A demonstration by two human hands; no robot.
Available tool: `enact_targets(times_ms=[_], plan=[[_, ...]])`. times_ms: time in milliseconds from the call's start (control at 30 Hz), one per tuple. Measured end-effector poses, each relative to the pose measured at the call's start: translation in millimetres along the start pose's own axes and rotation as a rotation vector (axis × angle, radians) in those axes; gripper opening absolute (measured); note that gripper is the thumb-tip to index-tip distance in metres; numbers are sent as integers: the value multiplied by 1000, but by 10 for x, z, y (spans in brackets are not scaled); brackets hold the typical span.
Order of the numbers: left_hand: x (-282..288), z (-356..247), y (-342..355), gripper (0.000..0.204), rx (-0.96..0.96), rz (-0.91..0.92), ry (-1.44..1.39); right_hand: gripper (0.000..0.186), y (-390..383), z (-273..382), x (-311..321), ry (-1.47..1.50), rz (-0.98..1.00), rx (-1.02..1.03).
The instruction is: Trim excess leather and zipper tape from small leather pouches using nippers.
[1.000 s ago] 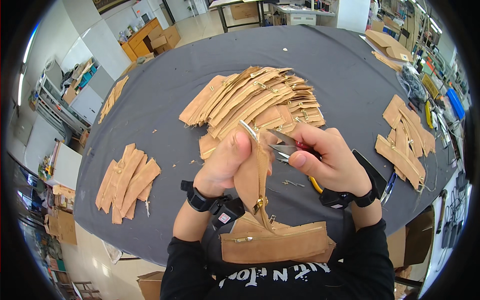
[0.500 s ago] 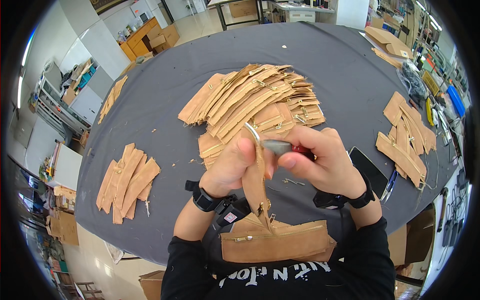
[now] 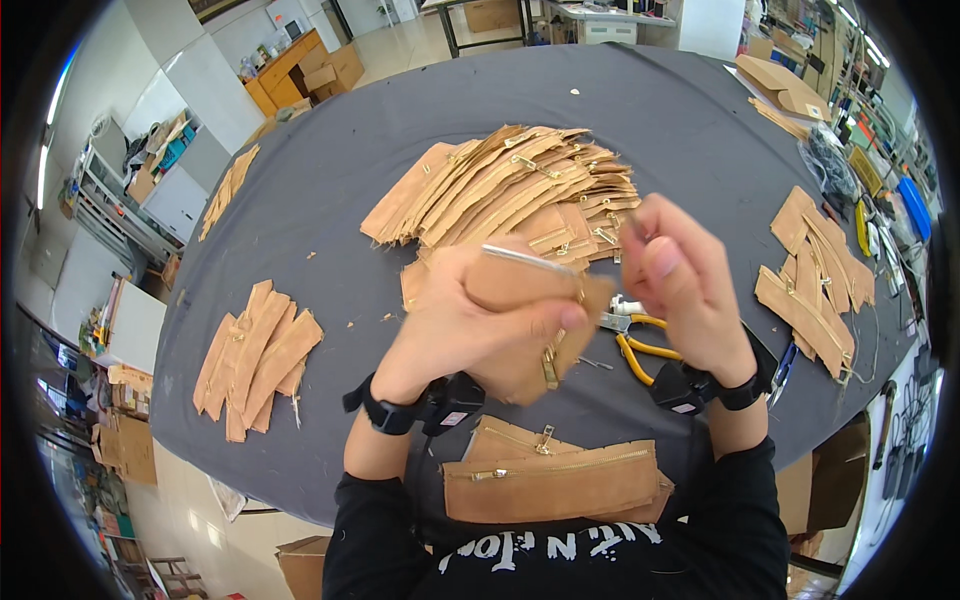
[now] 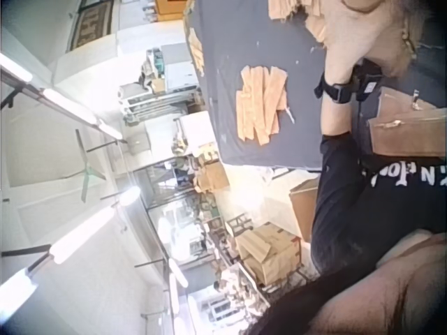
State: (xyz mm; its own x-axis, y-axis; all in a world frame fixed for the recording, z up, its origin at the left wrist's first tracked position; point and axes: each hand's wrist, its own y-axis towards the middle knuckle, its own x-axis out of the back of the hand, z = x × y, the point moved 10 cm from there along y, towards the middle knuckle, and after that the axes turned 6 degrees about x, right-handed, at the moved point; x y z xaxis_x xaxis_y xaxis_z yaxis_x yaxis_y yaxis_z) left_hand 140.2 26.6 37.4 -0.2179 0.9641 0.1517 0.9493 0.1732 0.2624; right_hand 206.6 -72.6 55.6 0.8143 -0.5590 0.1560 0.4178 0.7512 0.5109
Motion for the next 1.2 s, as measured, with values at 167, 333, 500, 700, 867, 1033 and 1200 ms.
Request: enact_targets(times_ms=[167,333,500,700,867,1033,1200], plan=[[185,-380,-116,20,-191,-413,573,22,-5,126,92,-301,6,93],[221,-328,-121,25,-216,-418,619,28,-22,156,-19,-424,22,69],[252,-250,-137,26,-199,-444,519,37,-57,194,-163,-597,5,215],[182,-223,-141,31,-198,-403,407,37,-101,390,-379,-749,12,448],[171,-337,-184,32,-231,-512,626,33,-117,407,-354,-859,-43,497],[228,-431,-283,32,-374,-631,751,30,-95,403,-232,-861,-92,381],[151,-515,-361,30,-520,-708,926,35,-117,362,-295,-768,-44,335]])
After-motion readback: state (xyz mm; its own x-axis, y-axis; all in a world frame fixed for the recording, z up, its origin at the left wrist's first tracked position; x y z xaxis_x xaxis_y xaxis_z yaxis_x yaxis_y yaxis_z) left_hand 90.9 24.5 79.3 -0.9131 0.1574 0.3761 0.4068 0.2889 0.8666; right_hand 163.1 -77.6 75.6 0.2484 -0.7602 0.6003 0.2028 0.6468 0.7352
